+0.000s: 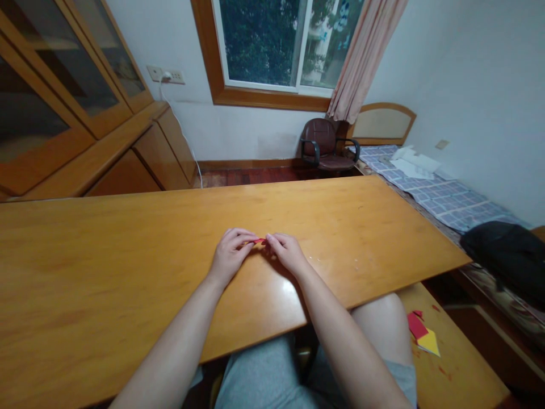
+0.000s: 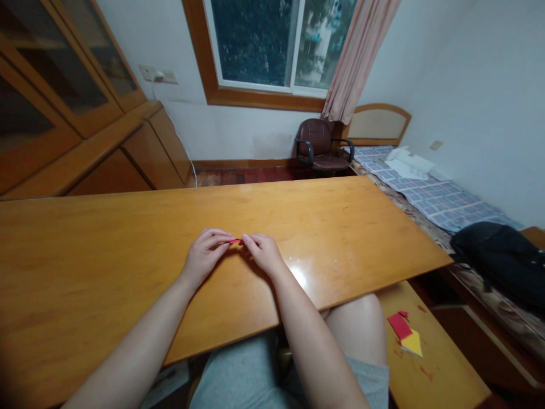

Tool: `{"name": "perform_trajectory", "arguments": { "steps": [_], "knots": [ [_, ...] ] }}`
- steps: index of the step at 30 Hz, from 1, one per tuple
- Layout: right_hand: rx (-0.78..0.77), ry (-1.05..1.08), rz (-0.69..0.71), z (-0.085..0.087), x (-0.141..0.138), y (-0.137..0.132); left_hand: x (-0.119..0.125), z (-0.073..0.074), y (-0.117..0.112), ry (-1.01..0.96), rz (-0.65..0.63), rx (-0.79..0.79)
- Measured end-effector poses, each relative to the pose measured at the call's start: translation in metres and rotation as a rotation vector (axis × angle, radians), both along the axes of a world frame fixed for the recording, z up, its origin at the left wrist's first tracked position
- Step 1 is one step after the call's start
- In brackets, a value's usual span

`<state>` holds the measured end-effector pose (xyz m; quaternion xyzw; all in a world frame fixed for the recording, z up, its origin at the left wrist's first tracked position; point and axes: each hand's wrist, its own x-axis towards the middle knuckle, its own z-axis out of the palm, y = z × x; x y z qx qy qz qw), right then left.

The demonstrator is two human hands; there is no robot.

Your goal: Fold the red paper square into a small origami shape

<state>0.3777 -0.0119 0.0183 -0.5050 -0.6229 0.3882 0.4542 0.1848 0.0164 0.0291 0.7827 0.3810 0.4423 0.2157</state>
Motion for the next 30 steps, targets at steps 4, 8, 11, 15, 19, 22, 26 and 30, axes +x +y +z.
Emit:
{"name": "perform_trajectory", "arguments": {
  "steps": [4, 8, 11, 15, 19, 22, 26, 30],
  "knots": [
    [-0.041, 0.080, 0.012, 0.002, 0.000, -0.001, 0.001, 0.001, -0.001, 0.014, -0.018, 0.006],
    [-0.081, 0.148, 0.010, 0.001, 0.000, -0.001, 0.003, 0.004, -0.003, -0.027, 0.008, -0.039],
    [-0.084, 0.160, 0.027, 0.000, 0.000, -0.001, 0.004, 0.003, -0.004, -0.049, -0.017, -0.070],
    [-0.077, 0.160, 0.021, -0.001, -0.001, 0.000, 0.006, -0.005, -0.002, -0.124, -0.004, -0.178],
    [-0.065, 0.136, -0.024, -0.002, -0.001, 0.001, 0.007, -0.013, 0.002, -0.259, -0.011, -0.359],
    [-0.058, 0.104, -0.019, 0.000, -0.001, 0.001, 0.006, -0.015, 0.003, -0.263, -0.033, -0.433],
    [-0.040, 0.064, -0.027, 0.000, -0.001, 0.000, 0.004, -0.011, 0.003, -0.245, -0.058, -0.450],
    [-0.012, 0.012, -0.024, -0.002, -0.001, 0.000, 0.004, -0.012, 0.004, -0.288, -0.076, -0.507]
  ]
}}
